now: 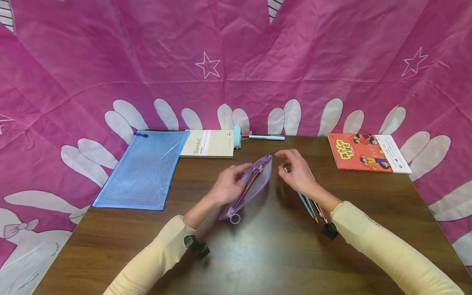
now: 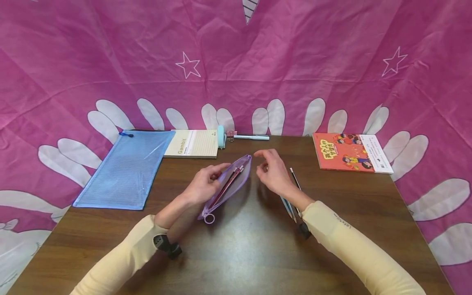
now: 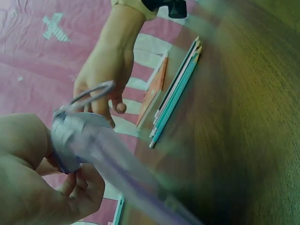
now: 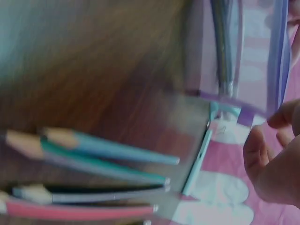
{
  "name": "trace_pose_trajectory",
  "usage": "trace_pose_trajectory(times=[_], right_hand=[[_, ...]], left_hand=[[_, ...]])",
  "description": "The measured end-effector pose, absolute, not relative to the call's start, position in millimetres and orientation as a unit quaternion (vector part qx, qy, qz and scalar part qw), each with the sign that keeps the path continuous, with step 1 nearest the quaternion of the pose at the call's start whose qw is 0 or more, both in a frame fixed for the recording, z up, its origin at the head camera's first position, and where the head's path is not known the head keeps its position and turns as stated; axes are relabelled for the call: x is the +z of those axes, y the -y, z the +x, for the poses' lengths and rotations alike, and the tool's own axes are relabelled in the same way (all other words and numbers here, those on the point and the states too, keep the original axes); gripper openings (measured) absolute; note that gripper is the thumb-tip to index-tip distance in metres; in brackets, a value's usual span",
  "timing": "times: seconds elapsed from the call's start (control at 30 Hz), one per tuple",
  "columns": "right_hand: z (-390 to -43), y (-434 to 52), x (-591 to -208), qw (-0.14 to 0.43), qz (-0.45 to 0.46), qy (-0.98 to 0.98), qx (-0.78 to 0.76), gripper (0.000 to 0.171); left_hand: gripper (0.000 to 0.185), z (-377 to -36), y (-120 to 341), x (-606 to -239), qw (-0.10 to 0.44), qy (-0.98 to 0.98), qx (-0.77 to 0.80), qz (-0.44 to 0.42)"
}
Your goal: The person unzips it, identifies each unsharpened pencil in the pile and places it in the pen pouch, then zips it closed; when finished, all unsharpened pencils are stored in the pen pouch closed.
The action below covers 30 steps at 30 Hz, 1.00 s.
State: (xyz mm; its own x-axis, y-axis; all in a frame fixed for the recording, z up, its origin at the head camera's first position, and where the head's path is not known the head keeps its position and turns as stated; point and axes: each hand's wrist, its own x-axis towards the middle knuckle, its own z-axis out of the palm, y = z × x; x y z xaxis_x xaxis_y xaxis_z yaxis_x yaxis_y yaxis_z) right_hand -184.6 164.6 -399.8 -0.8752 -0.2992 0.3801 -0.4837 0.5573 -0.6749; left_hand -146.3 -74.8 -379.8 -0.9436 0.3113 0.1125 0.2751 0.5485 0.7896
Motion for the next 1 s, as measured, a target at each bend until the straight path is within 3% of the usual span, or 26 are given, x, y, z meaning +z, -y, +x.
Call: trace_pose_trajectory(times=[0.2,0.5,0.8,1.0], right_hand=[[-193.1,-171.0,-407.7,0.081,0.3,0.864,0.395,0.04],[-192.4,-172.2,-414.4,0.109,0.335,0.855,0.381,0.022],[-189.1,-169.0,-416.3,0.038,0.401,0.828,0.39,0.045],[-188.0,-165.7,-418.3,0.061,0.414,0.818,0.394,0.041]], left_hand=[[0.05,-149.3,81.3,-381.0,0.029,-0.876,0.444,0.187],[0.049,-152.5,96.2,-384.9,0.017,-0.885,0.423,0.194],[0.045,-152.1,104.4,-385.4,0.027,-0.885,0.429,0.178],[0.044,-153.5,107.3,-384.4,0.021,-0.884,0.433,0.176]])
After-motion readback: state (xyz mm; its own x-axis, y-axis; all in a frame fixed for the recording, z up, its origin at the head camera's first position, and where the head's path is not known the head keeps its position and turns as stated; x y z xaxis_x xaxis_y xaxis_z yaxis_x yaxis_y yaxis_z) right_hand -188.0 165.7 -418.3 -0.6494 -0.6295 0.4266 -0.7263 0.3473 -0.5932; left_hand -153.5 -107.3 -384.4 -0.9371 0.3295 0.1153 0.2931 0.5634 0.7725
